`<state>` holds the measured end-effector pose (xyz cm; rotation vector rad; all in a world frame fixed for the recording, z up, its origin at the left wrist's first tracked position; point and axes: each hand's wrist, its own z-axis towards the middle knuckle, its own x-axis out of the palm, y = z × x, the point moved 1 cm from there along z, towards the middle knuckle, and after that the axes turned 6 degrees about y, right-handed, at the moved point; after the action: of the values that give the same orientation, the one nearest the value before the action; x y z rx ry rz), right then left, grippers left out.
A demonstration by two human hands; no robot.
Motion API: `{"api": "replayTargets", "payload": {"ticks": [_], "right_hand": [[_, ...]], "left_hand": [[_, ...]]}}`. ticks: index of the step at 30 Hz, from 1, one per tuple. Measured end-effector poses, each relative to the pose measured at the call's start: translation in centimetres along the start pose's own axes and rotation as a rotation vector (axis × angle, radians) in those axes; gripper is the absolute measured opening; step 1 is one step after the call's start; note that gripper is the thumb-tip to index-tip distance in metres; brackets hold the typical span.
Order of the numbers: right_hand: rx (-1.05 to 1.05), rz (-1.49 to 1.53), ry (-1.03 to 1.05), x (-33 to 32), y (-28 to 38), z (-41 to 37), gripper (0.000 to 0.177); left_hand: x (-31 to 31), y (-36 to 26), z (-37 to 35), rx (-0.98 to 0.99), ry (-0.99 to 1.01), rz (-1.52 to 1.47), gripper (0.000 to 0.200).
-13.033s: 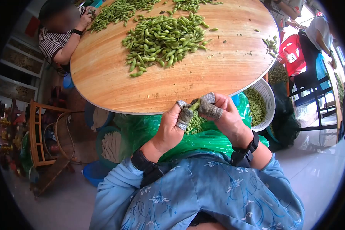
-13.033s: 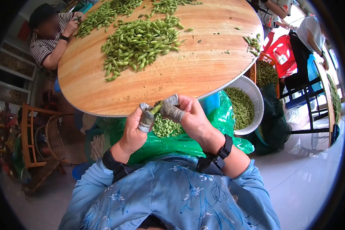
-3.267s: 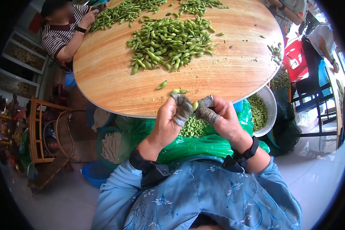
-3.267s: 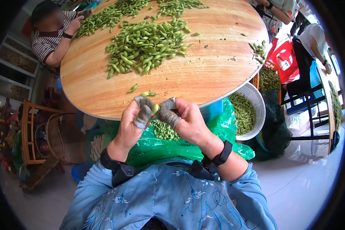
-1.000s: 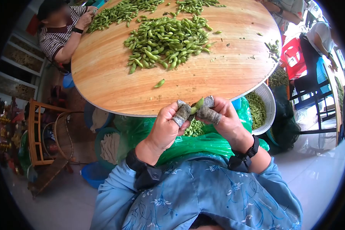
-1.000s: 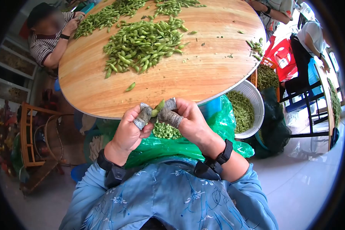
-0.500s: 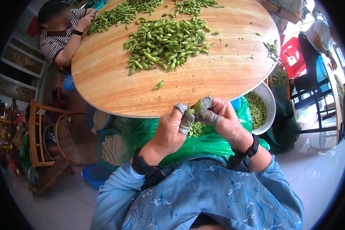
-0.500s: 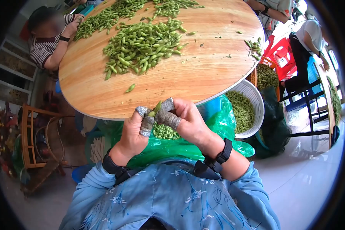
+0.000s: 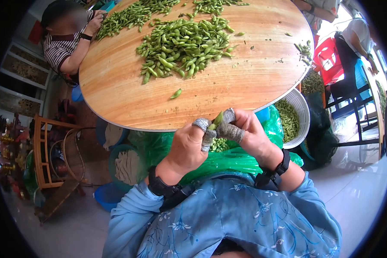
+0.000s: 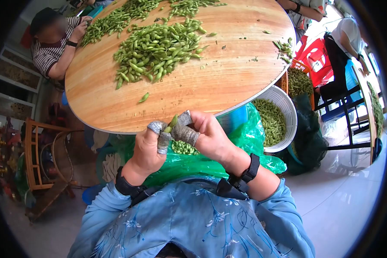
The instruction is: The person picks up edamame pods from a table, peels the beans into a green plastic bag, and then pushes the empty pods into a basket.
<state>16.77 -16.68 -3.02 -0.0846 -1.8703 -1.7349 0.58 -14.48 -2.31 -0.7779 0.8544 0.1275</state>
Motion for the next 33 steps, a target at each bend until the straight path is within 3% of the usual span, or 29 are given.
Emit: {"api": "replayTargets", "payload": {"ticks": [5, 7, 11, 13, 15, 17, 23, 28, 31, 33], "right_hand": [[-0.111, -0.101, 0.020, 0.3, 0.1, -0.2, 0.011], [-0.134, -0.168, 0.018, 0.3, 0.2, -0.3, 0.010], [-0.205, -0.266, 0.014, 0.2, 0.0, -0.4, 0.009], [-0.302, -0.697, 0.003, 0.2, 0.5, -0.5, 0.007], [-0.198, -0.589, -0.029, 0.1, 0.1, -0.5, 0.007], [-0.062, -0.383, -0.051, -0.5, -0.6, -0.4, 0.007], [-0.018, -0.286, 0.035, -0.8, 0.2, -0.4, 0.008], [-0.043, -0.549, 0.021, -0.6, -1.4, -1.1, 0.007], [-0.026, -0.644, 0.003, -0.9, -1.5, -1.6, 0.008], [0.040, -0.746, -0.013, -1.5, -2.3, -2.1, 0.007]], "left_hand": [[1.0, -0.8, -0.5, -0.166, -0.109, -0.345, 0.014], [1.5, -0.5, -0.9, -0.382, -0.074, -0.638, 0.008], [1.9, -0.4, -0.9, -0.469, -0.068, -0.983, 0.014], [1.6, 0.2, -0.9, -0.645, 0.001, -1.446, 0.014], [1.0, 0.2, -0.5, -0.686, 0.063, -1.454, 0.011], [0.6, -0.1, -0.2, -0.523, 0.199, -1.021, 0.012], [0.2, -0.1, -0.1, -0.443, 0.185, -0.791, 0.009], [1.5, 0.6, -1.2, -0.499, 0.224, -0.790, 0.013], [2.7, 1.4, -1.8, -0.487, 0.235, -0.717, 0.025], [3.6, 2.1, -2.3, -0.503, 0.358, -0.703, 0.034]]}}
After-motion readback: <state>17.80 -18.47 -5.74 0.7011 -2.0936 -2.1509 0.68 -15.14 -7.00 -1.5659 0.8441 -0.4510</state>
